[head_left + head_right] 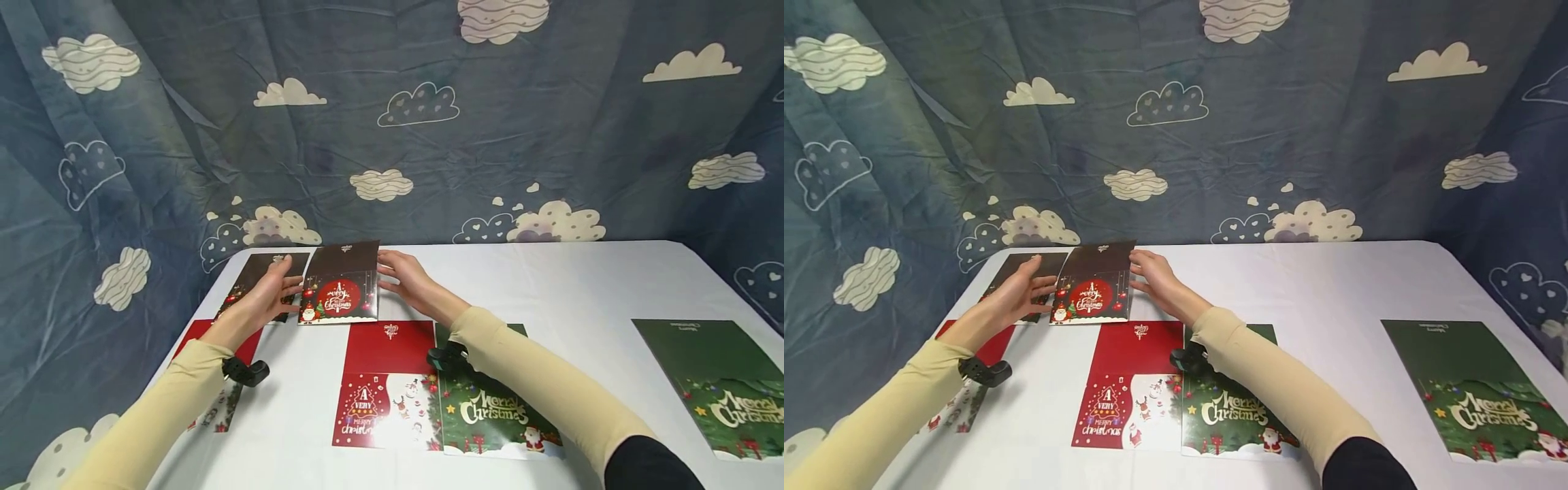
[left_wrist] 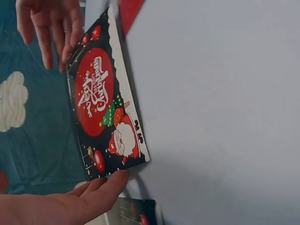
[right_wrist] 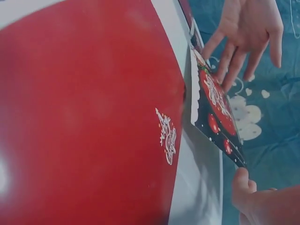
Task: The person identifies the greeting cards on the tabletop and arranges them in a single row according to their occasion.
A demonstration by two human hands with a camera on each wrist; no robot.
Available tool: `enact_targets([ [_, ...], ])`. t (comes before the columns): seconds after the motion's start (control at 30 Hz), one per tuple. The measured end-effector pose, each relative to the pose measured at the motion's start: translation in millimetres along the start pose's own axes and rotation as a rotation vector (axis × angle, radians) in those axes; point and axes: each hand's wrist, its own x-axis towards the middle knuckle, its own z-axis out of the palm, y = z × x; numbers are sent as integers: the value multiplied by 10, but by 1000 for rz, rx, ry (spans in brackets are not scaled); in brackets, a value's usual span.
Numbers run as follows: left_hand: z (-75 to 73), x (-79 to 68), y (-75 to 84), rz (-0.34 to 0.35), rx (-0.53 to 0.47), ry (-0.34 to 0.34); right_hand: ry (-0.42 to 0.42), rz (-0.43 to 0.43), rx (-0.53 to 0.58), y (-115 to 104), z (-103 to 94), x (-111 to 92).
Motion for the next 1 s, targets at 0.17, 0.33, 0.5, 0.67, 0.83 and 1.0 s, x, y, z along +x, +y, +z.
enact_targets([
  [0.17,-39,79,-31,-23,29,55,30,35,67,56,54,135],
  [0.33,-76,168,-47,-43,62,90,45,122,135,109,49,241],
  [0.5,-79,202,-44,-64,83,102,48,177,108,150,25,249],
  [0.67,-58,171,-34,-59,105,94,34,169,77,160,48,215],
  [0.83,-47,145,-53,-48,127,83,35,165,31,167,93,178],
  [1.0,-44,157,-88,-40,125,75,41,157,-21,167,110,161],
])
